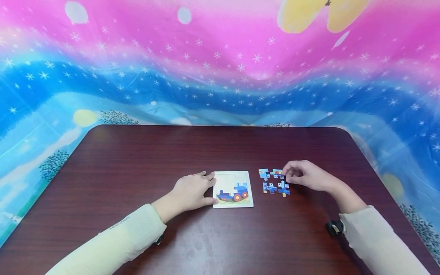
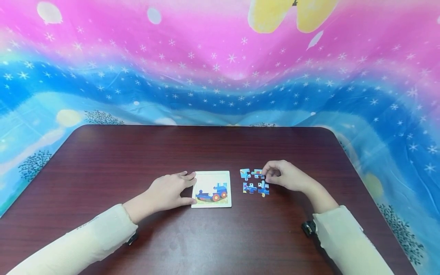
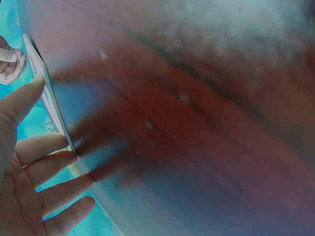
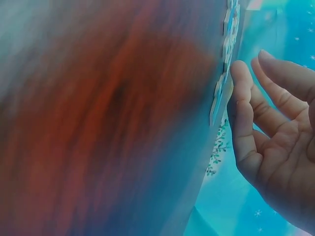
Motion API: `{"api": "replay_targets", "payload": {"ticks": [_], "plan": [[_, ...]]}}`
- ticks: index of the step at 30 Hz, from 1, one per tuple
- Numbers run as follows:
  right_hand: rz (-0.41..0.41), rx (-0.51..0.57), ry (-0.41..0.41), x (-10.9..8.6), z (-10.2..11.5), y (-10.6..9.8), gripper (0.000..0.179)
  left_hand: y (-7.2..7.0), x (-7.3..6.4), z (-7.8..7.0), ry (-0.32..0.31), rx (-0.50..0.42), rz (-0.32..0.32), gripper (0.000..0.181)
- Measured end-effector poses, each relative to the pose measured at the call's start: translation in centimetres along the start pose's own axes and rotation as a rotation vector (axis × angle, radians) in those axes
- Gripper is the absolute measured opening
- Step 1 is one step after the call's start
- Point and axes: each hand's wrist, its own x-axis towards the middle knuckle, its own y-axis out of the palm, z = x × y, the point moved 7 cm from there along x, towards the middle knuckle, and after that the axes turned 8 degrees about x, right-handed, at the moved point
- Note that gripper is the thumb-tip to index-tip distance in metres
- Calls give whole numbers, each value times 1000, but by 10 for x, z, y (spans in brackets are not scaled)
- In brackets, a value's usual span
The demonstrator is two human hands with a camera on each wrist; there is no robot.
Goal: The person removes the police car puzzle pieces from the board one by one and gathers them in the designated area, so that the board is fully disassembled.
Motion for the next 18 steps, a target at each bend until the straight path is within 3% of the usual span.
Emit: {"api": "replay_targets", "payload": {"ticks": [10,18], "plan": [[26,-10,-53,21,19,15,17,0,0,1,-1,19,-3,67],[103,8,-89,41,39,37,19,1,1,-1,1,14,6,67]]}}
